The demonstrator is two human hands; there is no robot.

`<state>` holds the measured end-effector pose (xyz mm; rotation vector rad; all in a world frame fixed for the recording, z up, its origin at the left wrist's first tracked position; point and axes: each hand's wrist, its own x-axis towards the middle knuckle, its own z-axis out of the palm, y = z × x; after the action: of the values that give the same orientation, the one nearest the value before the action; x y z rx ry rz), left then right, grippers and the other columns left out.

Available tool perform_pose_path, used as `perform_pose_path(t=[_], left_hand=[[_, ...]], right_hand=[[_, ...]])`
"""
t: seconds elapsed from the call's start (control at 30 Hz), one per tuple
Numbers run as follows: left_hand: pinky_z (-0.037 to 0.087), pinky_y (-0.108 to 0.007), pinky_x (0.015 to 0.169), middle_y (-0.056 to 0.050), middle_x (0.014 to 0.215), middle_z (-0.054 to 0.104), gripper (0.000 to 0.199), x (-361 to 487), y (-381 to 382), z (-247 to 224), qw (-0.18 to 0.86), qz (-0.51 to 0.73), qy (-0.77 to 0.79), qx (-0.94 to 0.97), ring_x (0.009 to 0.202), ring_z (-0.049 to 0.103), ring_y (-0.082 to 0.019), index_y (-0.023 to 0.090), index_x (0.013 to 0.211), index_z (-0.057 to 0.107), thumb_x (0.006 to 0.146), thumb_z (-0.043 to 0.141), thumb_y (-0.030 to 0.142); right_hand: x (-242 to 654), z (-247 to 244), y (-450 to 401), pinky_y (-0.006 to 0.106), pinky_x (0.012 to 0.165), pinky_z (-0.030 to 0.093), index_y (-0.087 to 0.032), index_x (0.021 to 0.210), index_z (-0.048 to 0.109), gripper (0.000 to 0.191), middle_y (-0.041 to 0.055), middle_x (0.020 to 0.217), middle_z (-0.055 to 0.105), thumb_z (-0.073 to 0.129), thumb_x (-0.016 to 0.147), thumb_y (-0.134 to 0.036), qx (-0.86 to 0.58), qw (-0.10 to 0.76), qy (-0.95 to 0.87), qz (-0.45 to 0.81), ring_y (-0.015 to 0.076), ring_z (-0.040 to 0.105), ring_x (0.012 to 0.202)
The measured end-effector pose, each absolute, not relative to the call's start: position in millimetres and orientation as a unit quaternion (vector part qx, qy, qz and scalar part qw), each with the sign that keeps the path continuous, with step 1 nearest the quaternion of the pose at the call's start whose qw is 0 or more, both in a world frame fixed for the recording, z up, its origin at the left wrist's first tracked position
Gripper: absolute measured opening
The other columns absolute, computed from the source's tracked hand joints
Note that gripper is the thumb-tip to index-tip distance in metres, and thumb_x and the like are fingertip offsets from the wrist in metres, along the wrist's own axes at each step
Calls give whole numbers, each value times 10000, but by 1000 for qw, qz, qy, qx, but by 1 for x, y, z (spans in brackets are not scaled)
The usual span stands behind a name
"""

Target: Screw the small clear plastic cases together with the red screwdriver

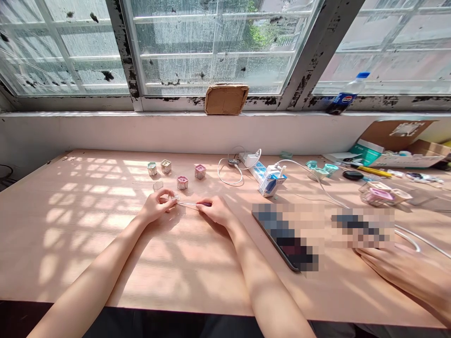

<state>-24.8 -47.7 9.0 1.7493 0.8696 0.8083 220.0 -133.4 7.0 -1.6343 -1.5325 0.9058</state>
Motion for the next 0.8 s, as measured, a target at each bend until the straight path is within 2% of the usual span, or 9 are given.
perform_pose_path(t=[0.43, 0.67, 0.8], left_hand=[[495, -218, 528, 4, 707, 691, 385, -25, -47, 7, 490, 331, 356, 724, 649, 677, -164, 213, 962, 624, 804, 734, 547], [489, -226, 529, 14, 664, 677, 387, -25, -46, 7, 486, 331, 356, 726, 596, 652, -155, 213, 956, 622, 806, 730, 554], [478, -223, 526, 26, 640, 660, 371, -26, -46, 7, 485, 330, 357, 727, 543, 612, -134, 214, 952, 613, 817, 726, 540]], right_hand=[[220, 6, -133, 266, 602, 469, -156, 939, 818, 353, 50, 772, 744, 642, 835, -443, -625, 361, -596, 350, 187, 634, 704], [217, 4, -131, 299, 796, 524, -180, 954, 809, 267, 71, 970, 783, 693, 802, -367, -635, 391, -587, 316, 234, 695, 900], [216, 5, -131, 312, 792, 513, -169, 962, 805, 288, 75, 957, 785, 661, 840, -386, -637, 378, -591, 319, 239, 692, 886]])
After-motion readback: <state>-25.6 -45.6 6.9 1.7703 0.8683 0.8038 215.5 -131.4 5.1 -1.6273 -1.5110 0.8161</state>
